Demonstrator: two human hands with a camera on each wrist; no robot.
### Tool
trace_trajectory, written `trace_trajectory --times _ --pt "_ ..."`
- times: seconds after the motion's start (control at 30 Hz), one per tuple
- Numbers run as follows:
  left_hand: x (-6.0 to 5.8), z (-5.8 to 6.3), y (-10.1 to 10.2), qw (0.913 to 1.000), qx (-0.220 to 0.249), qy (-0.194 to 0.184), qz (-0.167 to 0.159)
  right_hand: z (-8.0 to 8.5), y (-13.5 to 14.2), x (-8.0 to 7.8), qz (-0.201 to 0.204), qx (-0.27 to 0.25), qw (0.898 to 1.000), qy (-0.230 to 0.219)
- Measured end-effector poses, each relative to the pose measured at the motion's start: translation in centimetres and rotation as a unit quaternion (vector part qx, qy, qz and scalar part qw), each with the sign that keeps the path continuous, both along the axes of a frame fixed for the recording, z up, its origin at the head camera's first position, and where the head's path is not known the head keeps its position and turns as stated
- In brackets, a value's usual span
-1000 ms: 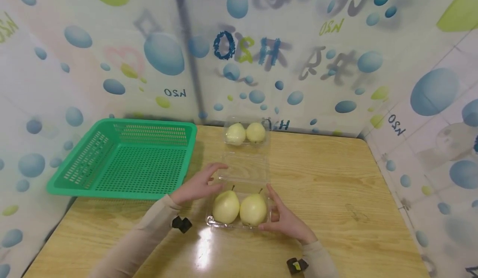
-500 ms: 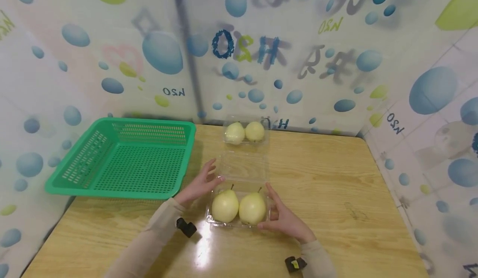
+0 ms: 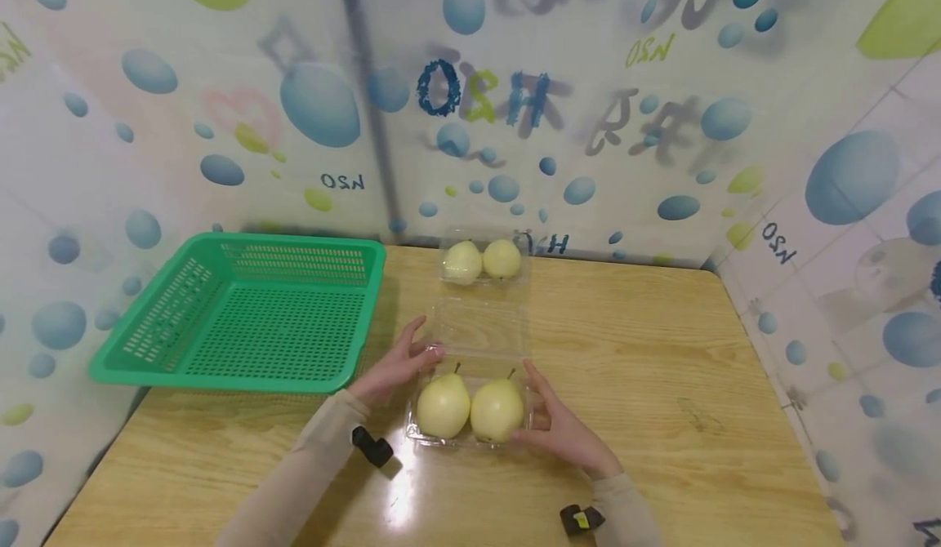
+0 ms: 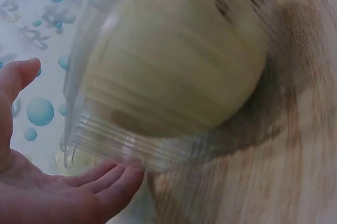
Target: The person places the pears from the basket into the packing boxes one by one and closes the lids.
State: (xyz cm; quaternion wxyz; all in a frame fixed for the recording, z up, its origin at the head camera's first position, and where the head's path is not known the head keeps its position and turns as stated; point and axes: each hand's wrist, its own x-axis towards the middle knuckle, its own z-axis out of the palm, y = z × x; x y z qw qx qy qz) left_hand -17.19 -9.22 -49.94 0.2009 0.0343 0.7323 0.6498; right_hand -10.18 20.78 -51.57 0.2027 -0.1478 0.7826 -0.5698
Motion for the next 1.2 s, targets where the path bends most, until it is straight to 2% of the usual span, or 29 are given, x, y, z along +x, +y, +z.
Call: trace_trajectory --times 0.17,0.37,0.5,0.63,0.8,0.9,1.07,1.2 --pt "0.4 -0.1 -0.2 0.9991 0.019 -0.033 -0.016 0.0 0.0 -0.3 -0.047 -0.004 0.999 0.006" --pt "0.6 -0.3 -0.3 0.9979 0.028 -0.057 -0.014 0.8 0.3 -1.7 -0.082 -0.021 0.995 -0.056" --pt "0.8 -0.4 -0.4 0.996 0.055 -0.07 -0.01 1.1 0.8 -3.2 -0.089 -0.066 0.989 -0.102" --pt "0.8 -0.5 -0.5 0.993 0.083 -0.081 -0.023 1.1 1.0 -4.6 -0.078 -0.11 0.98 -0.144" --pt "0.7 -0.5 -0.3 0.9956 0.065 -0.058 -0.034 0.7 0.7 -5.8 -0.066 -0.153 0.969 -0.184" --pt "0.6 -0.5 -0.2 0.9958 0.064 -0.049 -0.043 0.6 0.4 -6.0 -0.07 -0.166 0.967 -0.181" --pt "0.6 -0.7 -0.3 0.9939 0.087 -0.036 -0.058 0.7 -0.2 -5.9 -0.094 -0.191 0.965 -0.151" --pt "0.7 -0.4 -0.6 0.9946 0.079 -0.034 -0.058 0.9 -0.6 -5.8 -0.107 -0.206 0.963 -0.136"
